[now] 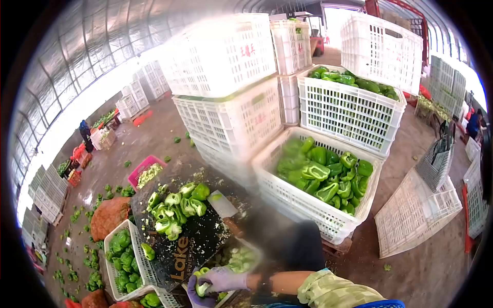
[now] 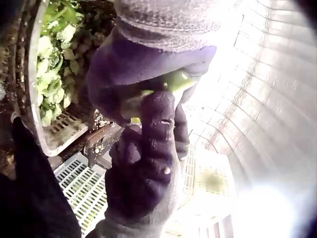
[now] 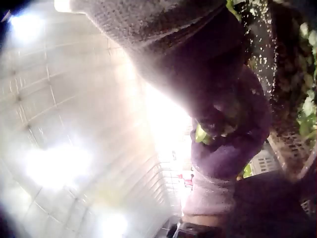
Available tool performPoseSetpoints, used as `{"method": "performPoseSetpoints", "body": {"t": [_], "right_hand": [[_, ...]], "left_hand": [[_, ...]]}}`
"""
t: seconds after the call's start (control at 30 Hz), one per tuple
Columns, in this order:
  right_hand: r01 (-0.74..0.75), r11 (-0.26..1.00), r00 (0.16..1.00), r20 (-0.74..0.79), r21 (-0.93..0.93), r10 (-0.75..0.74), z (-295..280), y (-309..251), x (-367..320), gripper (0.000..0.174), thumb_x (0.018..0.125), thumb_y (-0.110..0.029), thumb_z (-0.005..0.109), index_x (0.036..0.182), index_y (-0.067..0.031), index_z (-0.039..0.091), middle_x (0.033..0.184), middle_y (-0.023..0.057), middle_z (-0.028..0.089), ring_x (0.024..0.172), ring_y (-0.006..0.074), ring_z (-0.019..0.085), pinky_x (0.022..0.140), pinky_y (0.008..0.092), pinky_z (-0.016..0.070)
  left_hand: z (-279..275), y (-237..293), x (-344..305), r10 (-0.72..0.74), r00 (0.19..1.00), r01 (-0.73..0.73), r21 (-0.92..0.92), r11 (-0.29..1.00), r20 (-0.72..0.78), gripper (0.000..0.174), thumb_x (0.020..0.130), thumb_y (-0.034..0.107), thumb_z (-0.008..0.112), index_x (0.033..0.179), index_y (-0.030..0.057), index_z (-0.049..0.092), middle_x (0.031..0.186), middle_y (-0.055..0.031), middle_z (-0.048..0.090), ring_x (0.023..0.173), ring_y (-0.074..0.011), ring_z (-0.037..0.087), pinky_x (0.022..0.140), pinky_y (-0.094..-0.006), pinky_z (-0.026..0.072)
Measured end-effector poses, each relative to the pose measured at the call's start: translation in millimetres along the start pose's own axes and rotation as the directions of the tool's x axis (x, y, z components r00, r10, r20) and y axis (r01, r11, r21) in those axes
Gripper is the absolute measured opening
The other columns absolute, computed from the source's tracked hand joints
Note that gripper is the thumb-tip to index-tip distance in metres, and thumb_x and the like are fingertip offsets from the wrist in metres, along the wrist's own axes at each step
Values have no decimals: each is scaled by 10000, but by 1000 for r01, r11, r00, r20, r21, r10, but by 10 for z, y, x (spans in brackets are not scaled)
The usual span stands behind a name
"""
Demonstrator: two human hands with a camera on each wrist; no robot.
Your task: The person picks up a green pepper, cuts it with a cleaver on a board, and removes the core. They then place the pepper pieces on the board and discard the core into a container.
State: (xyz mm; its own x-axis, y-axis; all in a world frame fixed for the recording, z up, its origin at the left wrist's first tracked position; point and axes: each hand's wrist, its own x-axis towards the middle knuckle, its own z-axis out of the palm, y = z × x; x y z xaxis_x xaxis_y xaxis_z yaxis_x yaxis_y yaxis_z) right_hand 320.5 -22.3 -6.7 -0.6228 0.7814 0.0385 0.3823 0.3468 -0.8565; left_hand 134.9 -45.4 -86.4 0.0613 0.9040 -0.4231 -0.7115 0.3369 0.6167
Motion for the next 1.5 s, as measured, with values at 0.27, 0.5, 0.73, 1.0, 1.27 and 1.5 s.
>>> {"method": "performPoseSetpoints", "body": {"t": [0.27, 0.5, 0.73, 1.0, 1.27, 1.5], "right_hand": [[-11, 987, 987, -159, -160, -15, 100, 2, 9, 380, 845, -326, 633, 1161, -127, 563, 1164, 96, 587, 960, 323, 623, 804, 445, 491], [-136, 413, 892, -70, 901, 447, 129, 378, 272, 577, 830, -359, 709, 1235, -3, 503, 1063, 179, 634, 980, 252, 616, 910, 394, 464], [15, 948, 926, -354, -319, -134, -444, -55, -72, 524, 799, -254, 678, 1264, -98, 493, 1146, 177, 573, 1000, 357, 609, 856, 405, 496], [94, 898, 995, -62, 430, -74, -117, 146, 13, 208, 838, -92, 662, 1045, -70, 659, 866, 73, 693, 700, 177, 648, 603, 282, 507], [-27, 999, 859, -512, 22, 34, -302, 443, 34, 464, 860, -84, 626, 1295, -27, 477, 1134, 142, 600, 915, 200, 620, 753, 303, 517], [12, 999, 964, -265, -52, -25, 119, 263, 199, 694, 766, -246, 740, 1355, -44, 433, 1242, 229, 540, 1132, 376, 543, 962, 419, 441]], "left_hand": [[229, 84, 65, -41, 997, 30, -173, 984, -58, 269, 849, 381, 585, 1044, 204, 640, 1018, -19, 659, 1005, -249, 607, 907, -463, 472], [472, 48, -69, -25, 997, 0, -299, 954, -79, 253, 855, 374, 591, 1036, 204, 637, 1036, -33, 664, 961, -225, 626, 835, -435, 511], [516, 183, 25, 161, 967, -102, -282, 954, 197, 496, 922, 375, 518, 1345, 119, 476, 1287, -107, 553, 1116, -282, 572, 911, -437, 493], [608, 18, -224, 341, 865, -429, 188, 884, 369, 507, 961, 281, 493, 1412, 78, 381, 1400, -146, 440, 1226, -252, 500, 1036, -385, 419], [602, 112, -130, 193, 961, -83, -458, 885, 199, 465, 898, 294, 613, 1328, 171, 486, 1247, -93, 561, 1112, -329, 567, 925, -479, 497], [650, 105, -93, 557, 697, -607, 785, 124, 451, 635, 798, 75, 633, 1371, -20, 375, 1306, -146, 472, 1189, -264, 477, 1020, -374, 379]]}}
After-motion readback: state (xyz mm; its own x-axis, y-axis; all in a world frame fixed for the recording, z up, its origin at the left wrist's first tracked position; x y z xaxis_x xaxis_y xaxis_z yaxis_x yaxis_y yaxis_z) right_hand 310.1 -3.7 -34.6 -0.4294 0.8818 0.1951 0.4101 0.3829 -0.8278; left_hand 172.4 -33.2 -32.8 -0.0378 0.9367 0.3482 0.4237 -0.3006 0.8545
